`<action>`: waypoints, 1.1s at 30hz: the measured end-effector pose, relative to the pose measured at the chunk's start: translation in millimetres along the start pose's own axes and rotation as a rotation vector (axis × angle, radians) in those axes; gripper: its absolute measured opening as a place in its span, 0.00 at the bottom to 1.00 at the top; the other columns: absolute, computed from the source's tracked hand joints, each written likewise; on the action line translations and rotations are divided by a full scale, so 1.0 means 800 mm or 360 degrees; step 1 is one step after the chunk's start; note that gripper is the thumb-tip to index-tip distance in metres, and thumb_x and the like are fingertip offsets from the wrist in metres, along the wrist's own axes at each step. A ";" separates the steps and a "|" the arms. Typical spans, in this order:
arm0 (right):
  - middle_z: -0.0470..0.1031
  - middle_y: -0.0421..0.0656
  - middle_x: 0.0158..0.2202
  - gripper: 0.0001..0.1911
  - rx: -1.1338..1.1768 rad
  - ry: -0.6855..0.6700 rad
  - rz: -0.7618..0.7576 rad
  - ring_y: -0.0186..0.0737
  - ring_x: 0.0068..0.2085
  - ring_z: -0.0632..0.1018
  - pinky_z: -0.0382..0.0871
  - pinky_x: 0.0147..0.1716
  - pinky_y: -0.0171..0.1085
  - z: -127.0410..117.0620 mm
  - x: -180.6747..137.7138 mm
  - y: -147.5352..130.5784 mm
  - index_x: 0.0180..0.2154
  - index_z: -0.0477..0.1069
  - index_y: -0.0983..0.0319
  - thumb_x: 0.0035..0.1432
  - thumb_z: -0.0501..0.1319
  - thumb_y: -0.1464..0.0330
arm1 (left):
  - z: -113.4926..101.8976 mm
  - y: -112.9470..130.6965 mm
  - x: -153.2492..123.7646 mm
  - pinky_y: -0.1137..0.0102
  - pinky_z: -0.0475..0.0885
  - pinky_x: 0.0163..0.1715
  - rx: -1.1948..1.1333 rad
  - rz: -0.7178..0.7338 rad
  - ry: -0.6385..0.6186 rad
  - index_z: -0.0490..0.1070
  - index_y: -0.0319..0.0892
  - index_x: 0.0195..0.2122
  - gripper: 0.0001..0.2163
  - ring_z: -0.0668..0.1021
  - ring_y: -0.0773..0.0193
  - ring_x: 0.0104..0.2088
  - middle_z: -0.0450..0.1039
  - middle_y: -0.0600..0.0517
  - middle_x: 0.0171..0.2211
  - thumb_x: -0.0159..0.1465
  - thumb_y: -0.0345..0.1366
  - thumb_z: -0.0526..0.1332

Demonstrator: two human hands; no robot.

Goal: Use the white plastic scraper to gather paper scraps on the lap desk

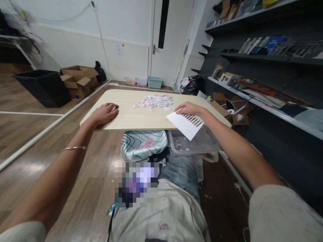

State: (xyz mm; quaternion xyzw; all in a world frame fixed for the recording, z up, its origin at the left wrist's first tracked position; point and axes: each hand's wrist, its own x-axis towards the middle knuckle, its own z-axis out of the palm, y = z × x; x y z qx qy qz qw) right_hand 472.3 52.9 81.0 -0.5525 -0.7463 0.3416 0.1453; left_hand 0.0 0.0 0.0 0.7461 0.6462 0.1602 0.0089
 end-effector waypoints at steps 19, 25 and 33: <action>0.85 0.42 0.32 0.18 0.0389 0.0139 0.0331 0.32 0.27 0.76 0.70 0.30 0.32 0.000 -0.043 0.050 0.42 0.83 0.63 0.49 0.79 0.65 | 0.004 -0.005 0.003 0.55 0.67 0.67 0.0024 0.0024 -0.0016 0.72 0.39 0.64 0.32 0.73 0.44 0.66 0.72 0.38 0.66 0.71 0.54 0.45; 0.84 0.42 0.33 0.17 0.0474 0.0111 0.0197 0.31 0.29 0.77 0.68 0.29 0.30 0.003 -0.043 0.057 0.41 0.84 0.64 0.47 0.78 0.68 | 0.000 -0.003 0.001 0.57 0.65 0.68 0.0016 0.0044 -0.0054 0.72 0.37 0.64 0.30 0.71 0.46 0.66 0.73 0.38 0.66 0.73 0.51 0.46; 0.83 0.42 0.30 0.17 0.0518 -0.0030 0.0208 0.31 0.27 0.76 0.68 0.27 0.30 0.001 -0.051 0.053 0.42 0.84 0.64 0.48 0.78 0.67 | -0.011 0.007 -0.008 0.57 0.60 0.69 -0.0012 0.0057 -0.0125 0.67 0.30 0.67 0.27 0.68 0.50 0.65 0.68 0.36 0.68 0.78 0.46 0.47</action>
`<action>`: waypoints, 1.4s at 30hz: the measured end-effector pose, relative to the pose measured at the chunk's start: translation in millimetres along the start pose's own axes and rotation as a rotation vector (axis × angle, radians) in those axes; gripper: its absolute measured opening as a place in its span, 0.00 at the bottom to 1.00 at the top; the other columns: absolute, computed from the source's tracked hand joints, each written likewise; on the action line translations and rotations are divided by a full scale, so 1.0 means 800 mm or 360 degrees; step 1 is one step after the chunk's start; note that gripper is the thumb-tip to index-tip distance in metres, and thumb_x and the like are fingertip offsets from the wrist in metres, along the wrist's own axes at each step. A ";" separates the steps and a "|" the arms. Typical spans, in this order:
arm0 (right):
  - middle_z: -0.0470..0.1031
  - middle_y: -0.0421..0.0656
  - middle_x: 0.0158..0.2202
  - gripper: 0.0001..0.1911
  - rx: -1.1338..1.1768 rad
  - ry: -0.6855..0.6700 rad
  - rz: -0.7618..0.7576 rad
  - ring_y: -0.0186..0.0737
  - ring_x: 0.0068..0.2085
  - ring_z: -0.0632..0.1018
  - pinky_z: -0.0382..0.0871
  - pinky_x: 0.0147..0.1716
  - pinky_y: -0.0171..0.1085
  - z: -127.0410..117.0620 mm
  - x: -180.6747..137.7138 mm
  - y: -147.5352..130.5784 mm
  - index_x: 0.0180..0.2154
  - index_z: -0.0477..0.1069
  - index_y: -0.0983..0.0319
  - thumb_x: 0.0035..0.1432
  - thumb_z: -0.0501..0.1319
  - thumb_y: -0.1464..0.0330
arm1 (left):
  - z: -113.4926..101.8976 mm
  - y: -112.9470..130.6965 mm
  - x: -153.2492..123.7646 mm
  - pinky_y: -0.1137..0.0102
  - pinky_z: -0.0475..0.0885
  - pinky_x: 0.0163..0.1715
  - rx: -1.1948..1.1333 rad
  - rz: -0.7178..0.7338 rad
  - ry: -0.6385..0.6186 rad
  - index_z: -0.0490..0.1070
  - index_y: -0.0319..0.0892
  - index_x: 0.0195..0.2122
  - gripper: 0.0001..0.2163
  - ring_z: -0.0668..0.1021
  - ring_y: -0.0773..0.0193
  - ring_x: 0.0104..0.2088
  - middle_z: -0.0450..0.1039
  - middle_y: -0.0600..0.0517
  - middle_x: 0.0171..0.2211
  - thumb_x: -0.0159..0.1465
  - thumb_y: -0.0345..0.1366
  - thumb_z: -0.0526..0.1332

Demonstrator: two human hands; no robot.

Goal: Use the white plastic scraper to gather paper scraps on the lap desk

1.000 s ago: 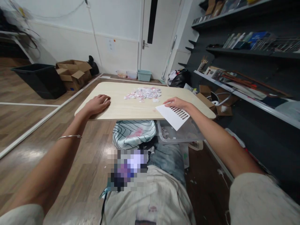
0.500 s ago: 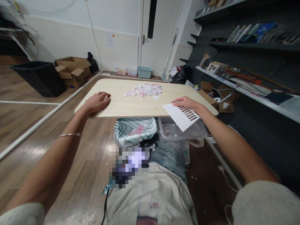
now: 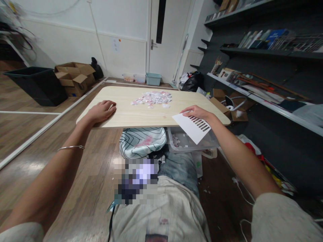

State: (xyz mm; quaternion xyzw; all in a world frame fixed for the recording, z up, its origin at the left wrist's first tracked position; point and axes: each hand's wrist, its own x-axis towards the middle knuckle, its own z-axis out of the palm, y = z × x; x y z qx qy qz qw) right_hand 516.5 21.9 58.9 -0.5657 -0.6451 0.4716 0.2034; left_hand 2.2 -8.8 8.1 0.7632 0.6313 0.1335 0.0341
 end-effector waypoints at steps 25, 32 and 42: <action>0.83 0.41 0.28 0.20 0.0109 -0.0103 0.0118 0.33 0.25 0.79 0.70 0.24 0.30 0.014 0.003 -0.010 0.45 0.84 0.65 0.49 0.79 0.68 | -0.002 0.003 0.005 0.53 0.64 0.69 0.0052 -0.0043 -0.0029 0.68 0.32 0.66 0.30 0.70 0.43 0.67 0.70 0.35 0.68 0.74 0.48 0.45; 0.83 0.40 0.27 0.17 0.0108 -0.0030 0.0062 0.31 0.24 0.77 0.67 0.23 0.29 0.019 0.003 -0.010 0.45 0.84 0.65 0.52 0.77 0.71 | 0.007 -0.008 0.010 0.52 0.69 0.66 0.0078 -0.0054 0.0053 0.72 0.37 0.65 0.32 0.74 0.42 0.65 0.72 0.36 0.66 0.72 0.53 0.44; 0.82 0.40 0.27 0.13 0.0124 -0.0010 0.0108 0.31 0.24 0.77 0.70 0.26 0.29 0.026 -0.001 -0.017 0.43 0.83 0.65 0.54 0.74 0.73 | 0.018 -0.019 0.015 0.54 0.70 0.65 0.0060 -0.0045 0.0120 0.73 0.42 0.63 0.32 0.75 0.44 0.63 0.74 0.39 0.64 0.71 0.55 0.45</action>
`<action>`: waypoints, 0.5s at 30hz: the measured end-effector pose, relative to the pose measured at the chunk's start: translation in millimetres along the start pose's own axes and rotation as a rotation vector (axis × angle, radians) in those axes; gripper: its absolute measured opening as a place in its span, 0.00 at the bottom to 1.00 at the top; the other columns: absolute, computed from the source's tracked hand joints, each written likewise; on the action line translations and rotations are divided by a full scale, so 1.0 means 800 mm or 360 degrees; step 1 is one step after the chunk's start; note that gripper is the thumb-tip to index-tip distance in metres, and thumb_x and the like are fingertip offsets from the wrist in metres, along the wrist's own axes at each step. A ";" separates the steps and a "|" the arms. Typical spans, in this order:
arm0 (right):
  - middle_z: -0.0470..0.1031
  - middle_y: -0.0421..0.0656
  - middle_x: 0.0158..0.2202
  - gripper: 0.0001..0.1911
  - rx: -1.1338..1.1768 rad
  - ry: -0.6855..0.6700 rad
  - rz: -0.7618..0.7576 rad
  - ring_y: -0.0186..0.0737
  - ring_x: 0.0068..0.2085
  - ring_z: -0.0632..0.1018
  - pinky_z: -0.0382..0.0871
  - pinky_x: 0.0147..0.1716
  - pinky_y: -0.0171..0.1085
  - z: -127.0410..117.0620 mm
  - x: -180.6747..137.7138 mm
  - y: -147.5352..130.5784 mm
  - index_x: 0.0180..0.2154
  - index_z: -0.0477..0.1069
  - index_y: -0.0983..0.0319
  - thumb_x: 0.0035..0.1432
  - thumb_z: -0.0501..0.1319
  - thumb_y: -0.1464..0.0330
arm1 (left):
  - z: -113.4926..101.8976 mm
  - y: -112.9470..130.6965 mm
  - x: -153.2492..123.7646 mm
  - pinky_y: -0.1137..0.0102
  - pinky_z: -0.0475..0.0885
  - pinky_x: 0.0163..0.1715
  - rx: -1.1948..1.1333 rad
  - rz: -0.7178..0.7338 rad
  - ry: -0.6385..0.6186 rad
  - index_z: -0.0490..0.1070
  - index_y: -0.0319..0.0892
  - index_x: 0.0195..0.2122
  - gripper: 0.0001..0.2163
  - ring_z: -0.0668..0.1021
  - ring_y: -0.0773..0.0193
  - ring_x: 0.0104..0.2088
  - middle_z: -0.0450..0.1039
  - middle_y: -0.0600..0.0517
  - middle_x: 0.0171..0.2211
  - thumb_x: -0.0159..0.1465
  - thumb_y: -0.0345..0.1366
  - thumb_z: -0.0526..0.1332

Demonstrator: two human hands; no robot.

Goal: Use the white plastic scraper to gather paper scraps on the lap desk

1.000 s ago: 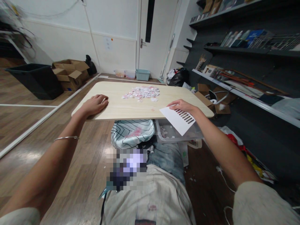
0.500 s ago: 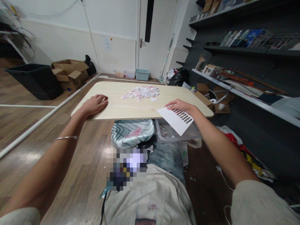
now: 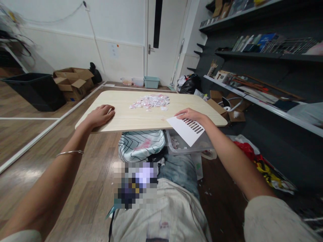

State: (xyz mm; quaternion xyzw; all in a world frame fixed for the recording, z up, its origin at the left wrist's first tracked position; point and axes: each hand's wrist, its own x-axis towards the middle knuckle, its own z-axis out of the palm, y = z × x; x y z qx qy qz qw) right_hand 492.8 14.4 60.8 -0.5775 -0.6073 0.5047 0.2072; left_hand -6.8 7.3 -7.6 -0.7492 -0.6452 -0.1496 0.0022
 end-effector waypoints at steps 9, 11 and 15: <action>0.82 0.40 0.26 0.13 -0.0026 -0.0024 0.0045 0.30 0.23 0.77 0.69 0.25 0.28 0.005 0.000 -0.006 0.43 0.83 0.66 0.53 0.74 0.74 | -0.001 0.001 0.000 0.52 0.70 0.65 -0.0015 0.0023 0.0011 0.74 0.44 0.62 0.29 0.75 0.43 0.63 0.75 0.40 0.63 0.71 0.53 0.46; 0.82 0.41 0.26 0.14 -0.0048 -0.0023 0.0040 0.31 0.23 0.77 0.68 0.24 0.29 0.006 0.004 -0.008 0.42 0.84 0.66 0.51 0.76 0.74 | -0.002 0.002 -0.001 0.51 0.70 0.65 -0.0020 0.0013 0.0000 0.73 0.43 0.63 0.31 0.75 0.43 0.64 0.74 0.39 0.64 0.71 0.54 0.45; 0.82 0.41 0.25 0.16 -0.0068 0.0007 0.0021 0.32 0.23 0.76 0.69 0.25 0.30 0.011 0.011 -0.013 0.42 0.85 0.66 0.49 0.78 0.71 | -0.004 0.006 -0.003 0.53 0.68 0.66 -0.0028 -0.0005 -0.0020 0.73 0.43 0.64 0.32 0.74 0.43 0.65 0.73 0.39 0.65 0.71 0.55 0.44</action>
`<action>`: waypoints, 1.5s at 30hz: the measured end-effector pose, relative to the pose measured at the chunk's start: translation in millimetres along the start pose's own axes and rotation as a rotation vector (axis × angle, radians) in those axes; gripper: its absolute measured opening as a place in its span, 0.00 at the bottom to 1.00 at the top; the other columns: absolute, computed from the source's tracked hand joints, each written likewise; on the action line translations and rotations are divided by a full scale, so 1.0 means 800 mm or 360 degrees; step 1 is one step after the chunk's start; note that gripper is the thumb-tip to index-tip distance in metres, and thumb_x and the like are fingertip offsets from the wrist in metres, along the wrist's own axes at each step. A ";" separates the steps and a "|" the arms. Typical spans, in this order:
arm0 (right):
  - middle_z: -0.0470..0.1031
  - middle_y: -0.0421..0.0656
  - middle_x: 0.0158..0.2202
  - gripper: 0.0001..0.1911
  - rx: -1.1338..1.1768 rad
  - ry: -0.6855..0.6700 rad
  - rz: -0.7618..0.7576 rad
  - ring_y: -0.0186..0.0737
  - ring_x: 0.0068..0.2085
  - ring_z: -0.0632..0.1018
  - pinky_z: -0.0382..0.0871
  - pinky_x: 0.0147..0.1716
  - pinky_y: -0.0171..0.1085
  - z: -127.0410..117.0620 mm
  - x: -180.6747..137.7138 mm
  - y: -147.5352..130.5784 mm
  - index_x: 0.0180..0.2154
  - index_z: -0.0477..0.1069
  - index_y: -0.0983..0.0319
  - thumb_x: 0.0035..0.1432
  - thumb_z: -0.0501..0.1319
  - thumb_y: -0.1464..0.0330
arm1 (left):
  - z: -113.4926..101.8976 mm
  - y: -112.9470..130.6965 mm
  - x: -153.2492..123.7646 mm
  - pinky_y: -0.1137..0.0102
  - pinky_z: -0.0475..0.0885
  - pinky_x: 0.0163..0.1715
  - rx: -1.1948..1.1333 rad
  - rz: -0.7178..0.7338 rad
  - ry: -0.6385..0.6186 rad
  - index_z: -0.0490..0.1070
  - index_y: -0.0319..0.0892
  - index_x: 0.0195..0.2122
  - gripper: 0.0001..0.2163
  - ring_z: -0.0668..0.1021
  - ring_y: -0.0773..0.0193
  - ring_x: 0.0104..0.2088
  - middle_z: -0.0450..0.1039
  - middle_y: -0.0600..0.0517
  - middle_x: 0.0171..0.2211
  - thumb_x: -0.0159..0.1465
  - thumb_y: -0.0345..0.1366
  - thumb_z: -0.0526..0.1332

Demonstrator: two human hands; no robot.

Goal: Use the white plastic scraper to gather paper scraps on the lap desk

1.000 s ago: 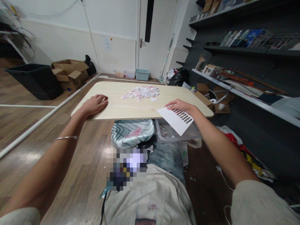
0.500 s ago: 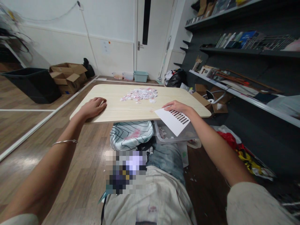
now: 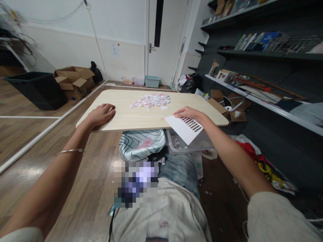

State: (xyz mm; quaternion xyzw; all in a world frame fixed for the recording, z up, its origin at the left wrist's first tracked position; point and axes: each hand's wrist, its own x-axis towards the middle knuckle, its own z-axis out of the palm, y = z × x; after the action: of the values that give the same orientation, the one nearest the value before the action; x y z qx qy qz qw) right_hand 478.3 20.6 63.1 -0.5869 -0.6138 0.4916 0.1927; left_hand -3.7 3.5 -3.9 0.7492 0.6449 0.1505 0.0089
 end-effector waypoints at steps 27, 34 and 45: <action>0.84 0.40 0.30 0.17 -0.0110 -0.0412 -0.0374 0.28 0.27 0.78 0.71 0.28 0.26 0.035 0.034 -0.015 0.40 0.87 0.64 0.46 0.79 0.66 | -0.008 0.006 -0.002 0.57 0.67 0.67 0.0001 -0.0016 -0.0039 0.73 0.43 0.64 0.31 0.73 0.45 0.66 0.73 0.40 0.65 0.71 0.54 0.45; 0.85 0.41 0.31 0.13 -0.0056 -0.0283 -0.0223 0.28 0.27 0.78 0.71 0.28 0.26 0.047 0.037 -0.024 0.39 0.86 0.64 0.49 0.78 0.70 | -0.006 0.003 -0.001 0.55 0.66 0.68 0.0007 0.0002 -0.0047 0.72 0.41 0.64 0.32 0.73 0.44 0.66 0.73 0.38 0.66 0.70 0.54 0.44; 0.87 0.42 0.35 0.12 -0.0226 -0.0297 -0.0465 0.30 0.29 0.79 0.71 0.29 0.27 0.059 0.045 -0.032 0.40 0.88 0.63 0.50 0.76 0.71 | -0.001 -0.003 0.001 0.54 0.66 0.68 -0.0030 -0.0018 -0.0025 0.73 0.45 0.64 0.31 0.73 0.45 0.66 0.73 0.41 0.65 0.71 0.55 0.45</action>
State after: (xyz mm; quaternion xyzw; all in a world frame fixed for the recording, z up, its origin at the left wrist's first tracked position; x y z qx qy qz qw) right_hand 418.0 39.9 51.5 -0.4555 -0.7408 0.4662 0.1625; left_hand -5.8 4.2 -3.4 0.7467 0.6475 0.1507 0.0218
